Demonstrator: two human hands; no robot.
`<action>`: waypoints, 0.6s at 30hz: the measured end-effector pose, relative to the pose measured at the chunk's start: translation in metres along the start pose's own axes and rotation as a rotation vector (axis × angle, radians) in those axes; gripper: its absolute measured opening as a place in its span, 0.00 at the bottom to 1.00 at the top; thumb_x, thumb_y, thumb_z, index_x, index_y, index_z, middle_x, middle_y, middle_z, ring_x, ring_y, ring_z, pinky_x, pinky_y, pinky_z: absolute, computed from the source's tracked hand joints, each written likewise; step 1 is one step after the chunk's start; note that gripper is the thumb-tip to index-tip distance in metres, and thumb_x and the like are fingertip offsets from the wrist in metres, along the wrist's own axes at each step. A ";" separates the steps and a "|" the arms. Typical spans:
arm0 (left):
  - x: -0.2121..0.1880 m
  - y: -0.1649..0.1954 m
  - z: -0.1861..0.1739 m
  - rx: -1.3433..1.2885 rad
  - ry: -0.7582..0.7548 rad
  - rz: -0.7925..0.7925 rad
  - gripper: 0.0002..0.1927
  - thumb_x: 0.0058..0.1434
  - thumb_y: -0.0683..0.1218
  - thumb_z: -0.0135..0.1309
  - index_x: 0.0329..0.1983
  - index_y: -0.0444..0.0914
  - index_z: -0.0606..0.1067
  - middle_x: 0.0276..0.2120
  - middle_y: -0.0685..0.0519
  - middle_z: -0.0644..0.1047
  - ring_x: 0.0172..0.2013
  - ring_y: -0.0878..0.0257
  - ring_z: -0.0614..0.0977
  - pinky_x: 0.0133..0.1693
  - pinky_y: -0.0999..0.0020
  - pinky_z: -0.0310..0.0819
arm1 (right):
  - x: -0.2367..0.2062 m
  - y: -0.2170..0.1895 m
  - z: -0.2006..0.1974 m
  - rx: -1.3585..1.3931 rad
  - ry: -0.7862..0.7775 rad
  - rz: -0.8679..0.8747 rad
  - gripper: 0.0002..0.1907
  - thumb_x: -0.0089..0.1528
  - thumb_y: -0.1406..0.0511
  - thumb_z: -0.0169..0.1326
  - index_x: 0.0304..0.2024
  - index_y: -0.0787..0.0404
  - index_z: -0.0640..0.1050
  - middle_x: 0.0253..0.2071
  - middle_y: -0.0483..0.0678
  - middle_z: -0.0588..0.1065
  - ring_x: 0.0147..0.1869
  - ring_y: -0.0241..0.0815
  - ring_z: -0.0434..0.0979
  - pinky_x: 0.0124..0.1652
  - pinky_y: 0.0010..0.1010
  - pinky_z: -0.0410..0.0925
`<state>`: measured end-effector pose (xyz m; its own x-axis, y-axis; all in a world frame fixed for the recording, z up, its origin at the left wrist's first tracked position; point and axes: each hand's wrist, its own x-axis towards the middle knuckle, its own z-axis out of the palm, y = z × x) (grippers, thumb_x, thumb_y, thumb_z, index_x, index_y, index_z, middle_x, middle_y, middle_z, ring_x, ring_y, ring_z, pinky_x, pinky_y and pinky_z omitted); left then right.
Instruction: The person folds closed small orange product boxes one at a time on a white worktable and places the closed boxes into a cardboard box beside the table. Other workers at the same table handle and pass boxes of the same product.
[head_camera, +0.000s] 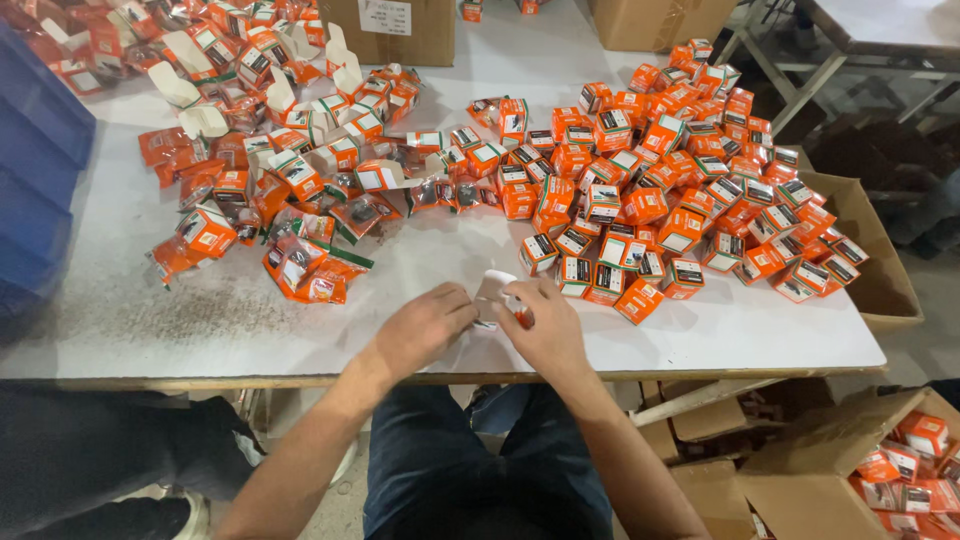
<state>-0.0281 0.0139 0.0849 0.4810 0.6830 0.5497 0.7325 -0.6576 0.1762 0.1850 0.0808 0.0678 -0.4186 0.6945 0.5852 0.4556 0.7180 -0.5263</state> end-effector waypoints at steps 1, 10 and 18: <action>-0.003 0.006 -0.003 0.014 0.060 0.042 0.14 0.53 0.38 0.56 0.43 0.34 0.75 0.42 0.46 0.75 0.51 0.48 0.78 0.52 0.58 0.75 | -0.001 0.000 -0.004 0.060 -0.076 0.094 0.10 0.56 0.65 0.60 0.40 0.61 0.80 0.39 0.51 0.77 0.31 0.51 0.79 0.32 0.38 0.71; -0.003 0.020 -0.008 0.231 0.058 0.258 0.14 0.52 0.44 0.55 0.42 0.38 0.75 0.43 0.52 0.75 0.51 0.54 0.78 0.54 0.58 0.76 | 0.001 -0.003 -0.025 0.097 -0.269 0.063 0.15 0.57 0.69 0.58 0.46 0.62 0.75 0.30 0.51 0.79 0.26 0.46 0.77 0.28 0.35 0.68; -0.030 0.058 0.038 0.066 0.359 -0.126 0.16 0.51 0.41 0.65 0.42 0.36 0.75 0.44 0.48 0.76 0.49 0.49 0.79 0.49 0.58 0.78 | -0.016 0.023 -0.009 0.262 -0.192 0.192 0.05 0.63 0.69 0.56 0.40 0.64 0.74 0.26 0.50 0.78 0.25 0.39 0.75 0.26 0.32 0.67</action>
<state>0.0181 -0.0322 0.0477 0.1946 0.5944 0.7803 0.8101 -0.5458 0.2138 0.2090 0.0857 0.0517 -0.4958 0.7960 0.3472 0.3344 0.5440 -0.7696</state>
